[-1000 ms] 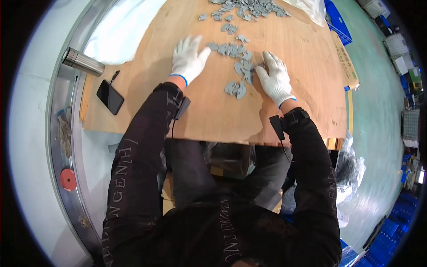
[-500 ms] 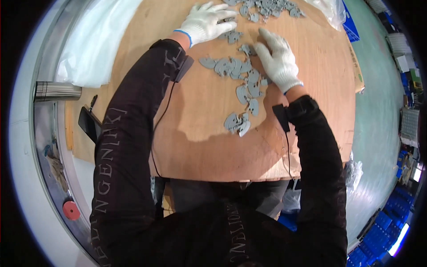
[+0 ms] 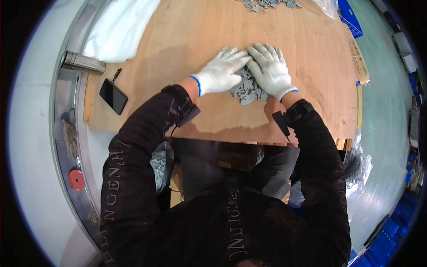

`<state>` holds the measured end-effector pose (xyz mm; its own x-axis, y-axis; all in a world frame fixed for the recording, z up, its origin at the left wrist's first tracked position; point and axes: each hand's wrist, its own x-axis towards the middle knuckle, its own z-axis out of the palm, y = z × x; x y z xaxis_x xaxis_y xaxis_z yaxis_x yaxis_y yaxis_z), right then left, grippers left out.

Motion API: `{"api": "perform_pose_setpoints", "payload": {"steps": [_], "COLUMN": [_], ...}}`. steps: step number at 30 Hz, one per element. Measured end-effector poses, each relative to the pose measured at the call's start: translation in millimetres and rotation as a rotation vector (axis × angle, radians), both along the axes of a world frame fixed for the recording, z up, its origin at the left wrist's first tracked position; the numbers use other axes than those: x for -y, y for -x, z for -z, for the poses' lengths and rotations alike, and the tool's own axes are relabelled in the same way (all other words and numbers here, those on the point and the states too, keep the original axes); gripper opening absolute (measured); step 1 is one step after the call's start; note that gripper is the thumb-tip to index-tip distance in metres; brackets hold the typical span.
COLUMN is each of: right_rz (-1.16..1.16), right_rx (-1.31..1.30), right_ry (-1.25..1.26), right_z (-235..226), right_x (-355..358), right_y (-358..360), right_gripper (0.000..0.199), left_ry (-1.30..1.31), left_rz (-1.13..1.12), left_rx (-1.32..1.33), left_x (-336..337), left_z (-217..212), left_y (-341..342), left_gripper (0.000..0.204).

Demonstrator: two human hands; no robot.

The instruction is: Sorting small grey plastic parts on a workbench and placing them into a black bin.

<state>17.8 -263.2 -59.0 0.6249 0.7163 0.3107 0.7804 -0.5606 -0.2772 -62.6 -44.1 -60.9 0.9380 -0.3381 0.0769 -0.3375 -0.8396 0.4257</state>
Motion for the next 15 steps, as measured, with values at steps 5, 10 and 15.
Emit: {"api": "perform_pose_setpoints", "payload": {"steps": [5,10,15], "right_rz": [0.056,0.11,0.099], "right_rx": [-0.09,-0.411,-0.065], "right_ry": [-0.046,-0.307,-0.178], "right_z": [-9.7,-12.1,-2.0], "right_x": [31.2,83.3,102.0], "right_y": [74.9,105.9,136.1], "right_gripper": [0.054,0.06,0.062], "left_ry": [0.138,0.064,0.059], "left_rz": [-0.048,-0.335,-0.323], "left_rx": [0.012,0.177,0.209], "left_x": [28.6,10.9,24.0], "left_z": [-13.8,-7.5,-1.3], "left_y": [77.0,131.5,139.3], "left_gripper": [0.072,0.071,0.062]}}
